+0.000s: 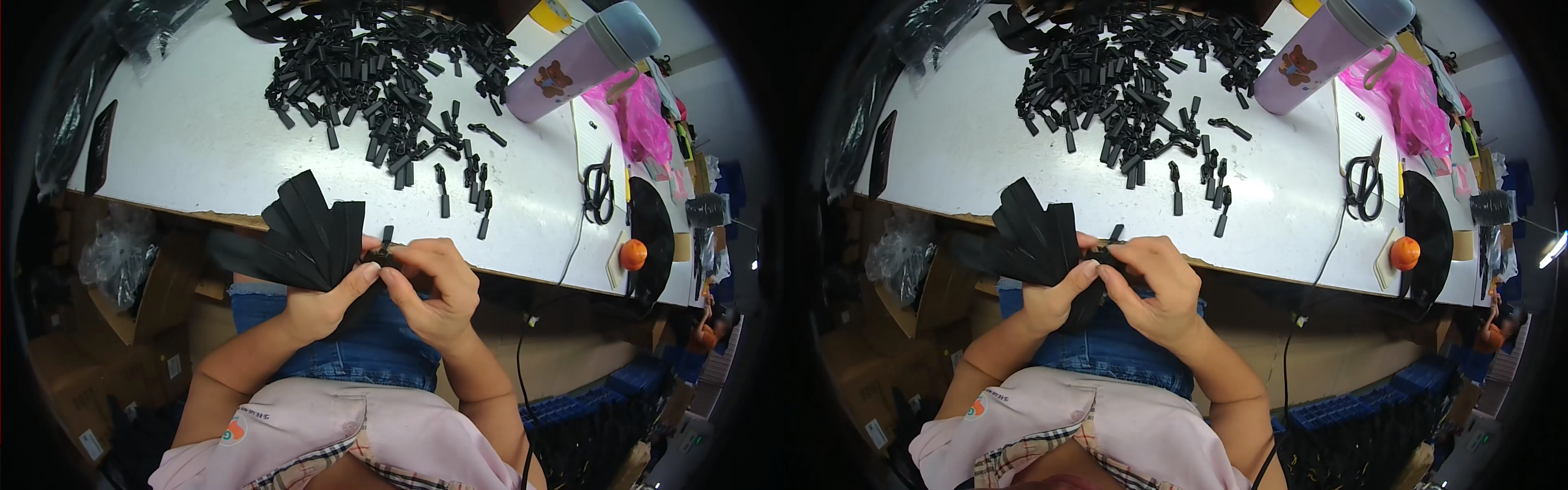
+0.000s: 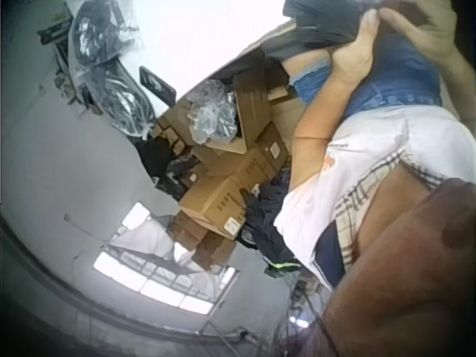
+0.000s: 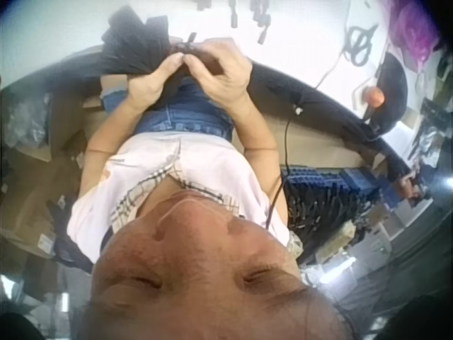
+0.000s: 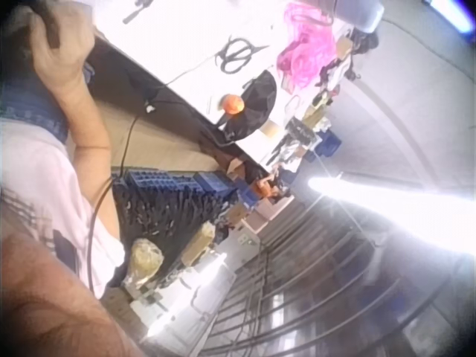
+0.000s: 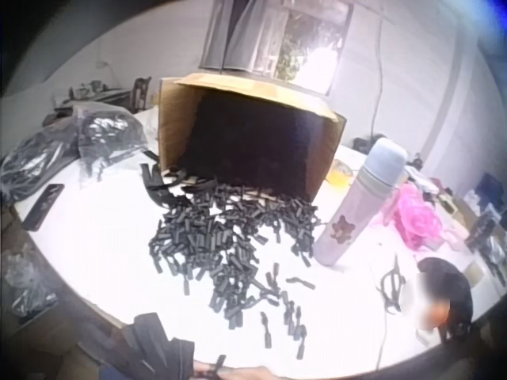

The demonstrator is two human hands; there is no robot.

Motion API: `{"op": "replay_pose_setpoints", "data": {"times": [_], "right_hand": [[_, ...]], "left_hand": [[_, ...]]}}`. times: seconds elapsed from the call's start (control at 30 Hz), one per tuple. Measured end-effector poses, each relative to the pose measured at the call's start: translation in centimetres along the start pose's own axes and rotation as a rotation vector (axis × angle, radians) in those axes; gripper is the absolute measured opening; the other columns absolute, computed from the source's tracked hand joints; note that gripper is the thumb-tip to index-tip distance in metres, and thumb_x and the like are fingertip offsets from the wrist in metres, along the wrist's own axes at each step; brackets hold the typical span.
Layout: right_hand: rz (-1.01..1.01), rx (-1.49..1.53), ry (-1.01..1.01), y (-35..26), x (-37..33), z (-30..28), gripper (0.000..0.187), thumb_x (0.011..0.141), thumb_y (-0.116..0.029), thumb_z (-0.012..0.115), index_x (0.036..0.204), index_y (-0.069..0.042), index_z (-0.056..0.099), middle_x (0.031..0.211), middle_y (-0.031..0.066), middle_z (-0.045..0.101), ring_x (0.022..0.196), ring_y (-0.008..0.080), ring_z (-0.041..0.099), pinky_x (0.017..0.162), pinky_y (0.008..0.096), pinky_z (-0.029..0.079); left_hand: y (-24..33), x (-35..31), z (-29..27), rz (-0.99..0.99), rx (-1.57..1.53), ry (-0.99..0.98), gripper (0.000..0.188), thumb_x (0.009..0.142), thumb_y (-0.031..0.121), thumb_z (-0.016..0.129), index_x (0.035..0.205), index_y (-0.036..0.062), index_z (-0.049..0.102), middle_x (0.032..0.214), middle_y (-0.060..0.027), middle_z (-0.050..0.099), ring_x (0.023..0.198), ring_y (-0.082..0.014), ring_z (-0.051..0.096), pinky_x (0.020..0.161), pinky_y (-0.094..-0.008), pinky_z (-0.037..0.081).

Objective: Attaching black plastic clips to fabric straps at a workbench.

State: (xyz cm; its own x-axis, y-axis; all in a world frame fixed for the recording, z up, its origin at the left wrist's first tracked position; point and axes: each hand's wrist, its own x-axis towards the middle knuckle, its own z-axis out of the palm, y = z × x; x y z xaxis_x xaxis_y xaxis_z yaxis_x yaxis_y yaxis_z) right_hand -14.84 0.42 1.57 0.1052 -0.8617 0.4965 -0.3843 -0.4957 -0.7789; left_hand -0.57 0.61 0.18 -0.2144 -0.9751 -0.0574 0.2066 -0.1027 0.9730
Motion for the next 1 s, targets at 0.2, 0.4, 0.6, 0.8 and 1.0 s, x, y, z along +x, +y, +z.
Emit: {"op": "replay_pose_setpoints", "data": {"times": [0.2,0.4,0.6,0.8,1.0], "right_hand": [[0.288,0.321,0.086,0.1,-1.3,1.2,0.01,0.069,0.003,0.06,0.078,0.002,0.054,0.072,0.0063,0.052,0.055,0.0051,0.046,0.049,0.0155,0.038],[0.469,0.646,0.041,0.3,-1.1,1.1,0.008,0.073,0.004,0.055,0.08,0.003,0.053,0.075,0.0044,0.051,0.058,0.0044,0.048,0.051,0.0153,0.038],[0.564,0.943,-0.002,1.1,-1.2,0.7,0.005,0.074,0.002,0.055,0.078,0.002,0.052,0.072,0.0023,0.049,0.053,0.0029,0.041,0.045,0.0144,0.032],[0.813,1.114,-0.228,1.2,-0.8,-0.4,0.004,0.074,-0.001,0.054,0.076,0.0,0.051,0.068,-0.0004,0.047,0.051,0.0017,0.037,0.042,0.0152,0.027],[0.555,0.763,0.017,0.4,-1.3,1.0,0.004,0.075,-0.001,0.054,0.077,0.001,0.05,0.069,0.0,0.046,0.053,0.0019,0.037,0.044,0.0146,0.029]], "left_hand": [[-0.4,0.2,0.0,0.187,0.017,0.004,0.019,0.078,0.006,0.053,0.096,-0.0002,0.051,0.091,-0.005,0.052,0.084,-0.0099,0.049,0.074,-0.0217,0.04],[0.3,0.2,-0.1,0.05,-0.077,-0.003,0.019,0.077,0.005,0.054,0.095,-0.0001,0.051,0.088,-0.0048,0.053,0.077,-0.0094,0.05,0.068,-0.0212,0.041],[0.5,0.3,-0.3,-0.062,-0.108,-0.043,0.021,0.077,0.009,0.055,0.095,0.0,0.053,0.08,-0.0022,0.054,0.06,-0.0035,0.046,0.045,-0.0149,0.036],[0.7,0.2,-0.4,-0.064,-0.055,-0.104,0.021,0.078,0.009,0.052,0.097,0.001,0.054,0.079,-0.0009,0.053,0.057,-0.0022,0.045,0.044,-0.0147,0.036],[0.9,0.4,0.0,-0.027,-0.049,-0.07,0.019,0.079,0.008,0.051,0.097,0.0015,0.053,0.078,-0.0003,0.053,0.056,-0.0017,0.043,0.044,-0.0144,0.035]]}}
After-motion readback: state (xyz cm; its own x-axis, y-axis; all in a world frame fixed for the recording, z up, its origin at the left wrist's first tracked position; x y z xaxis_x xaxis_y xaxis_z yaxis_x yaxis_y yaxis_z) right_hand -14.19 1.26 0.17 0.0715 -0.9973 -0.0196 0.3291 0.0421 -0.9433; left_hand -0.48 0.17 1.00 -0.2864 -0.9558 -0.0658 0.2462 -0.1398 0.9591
